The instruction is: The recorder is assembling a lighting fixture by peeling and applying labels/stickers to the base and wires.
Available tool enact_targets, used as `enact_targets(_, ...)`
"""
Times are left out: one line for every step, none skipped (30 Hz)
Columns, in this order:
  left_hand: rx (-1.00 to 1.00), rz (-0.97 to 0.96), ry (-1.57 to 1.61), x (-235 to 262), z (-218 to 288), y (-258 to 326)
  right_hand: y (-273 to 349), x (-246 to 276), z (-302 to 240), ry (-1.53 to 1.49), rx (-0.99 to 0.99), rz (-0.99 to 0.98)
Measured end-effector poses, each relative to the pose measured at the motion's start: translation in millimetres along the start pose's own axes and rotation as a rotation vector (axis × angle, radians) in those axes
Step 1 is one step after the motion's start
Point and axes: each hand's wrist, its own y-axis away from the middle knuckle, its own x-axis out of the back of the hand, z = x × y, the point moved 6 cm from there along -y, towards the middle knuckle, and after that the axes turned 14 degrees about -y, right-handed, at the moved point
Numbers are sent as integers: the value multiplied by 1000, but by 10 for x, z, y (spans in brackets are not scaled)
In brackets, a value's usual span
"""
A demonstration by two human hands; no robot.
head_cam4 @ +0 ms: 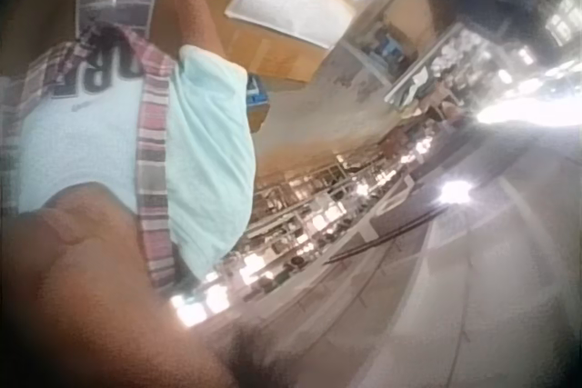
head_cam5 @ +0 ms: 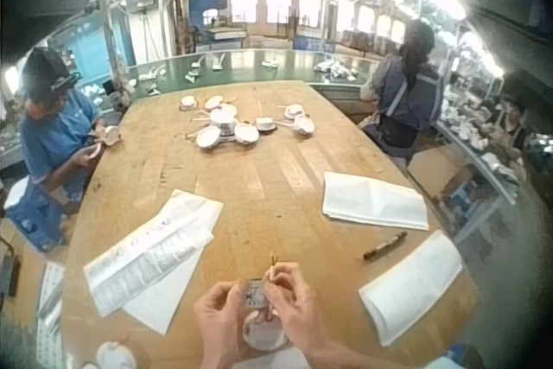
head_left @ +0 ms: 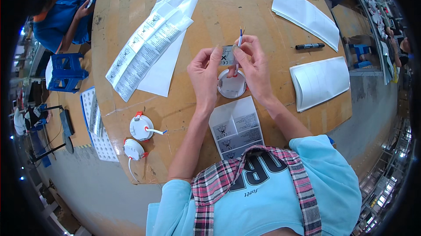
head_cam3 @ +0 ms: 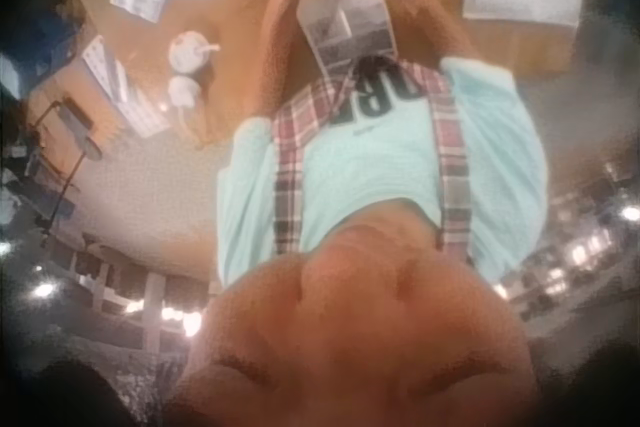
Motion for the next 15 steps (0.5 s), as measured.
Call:
enact_targets(0, 0, -1, 10, 4, 4, 11, -18, -8, 12, 9, 5)
enact_targets(-10, 13, 41, 16, 11, 2, 10, -9, -4, 13, 10, 6)
enact_targets(-20, 27, 84, 21, 14, 1, 9, -2, 7, 21, 14, 0)
enact_targets(-19, 26, 85, 14, 6, 3, 7, 3, 13, 29, 18, -7)
enact_targets(-20, 47, 81, 22, 8, 9, 7, 2, 4, 29, 18, -9)
enact_targets(-20, 67, 77, 32, 10, 12, 10, 6, -12, 36, 28, -12)
enact_targets(-20, 69, 77, 33, 15, 11, 10, 9, -27, 44, 39, -14)
enact_targets(-35, 79, 64, 45, 19, 13, 11, 7, -27, 44, 37, -15)
enact_targets(-50, 90, 50, 54, 23, 14, 12, 7, -36, 69, 42, -8)
enact_targets(-48, 90, 50, 55, 13, 15, 13, 11, -41, 94, 48, -1)
enact_targets(-44, 90, 49, 53, 1, 15, 12, 15, -37, 95, 47, -1)
enact_targets(-41, 91, 47, 51, -7, 15, 8, 20, -35, 89, 53, -4)
enact_targets(-40, 90, 48, 51, -5, 16, 4, 22, -37, 83, 59, -8)
enact_targets(-43, 88, 43, 58, 0, 16, -1, 21, -30, 83, 57, -8)
enact_targets(-46, 85, 38, 64, 7, 17, -6, 14, -29, 75, 65, -17)
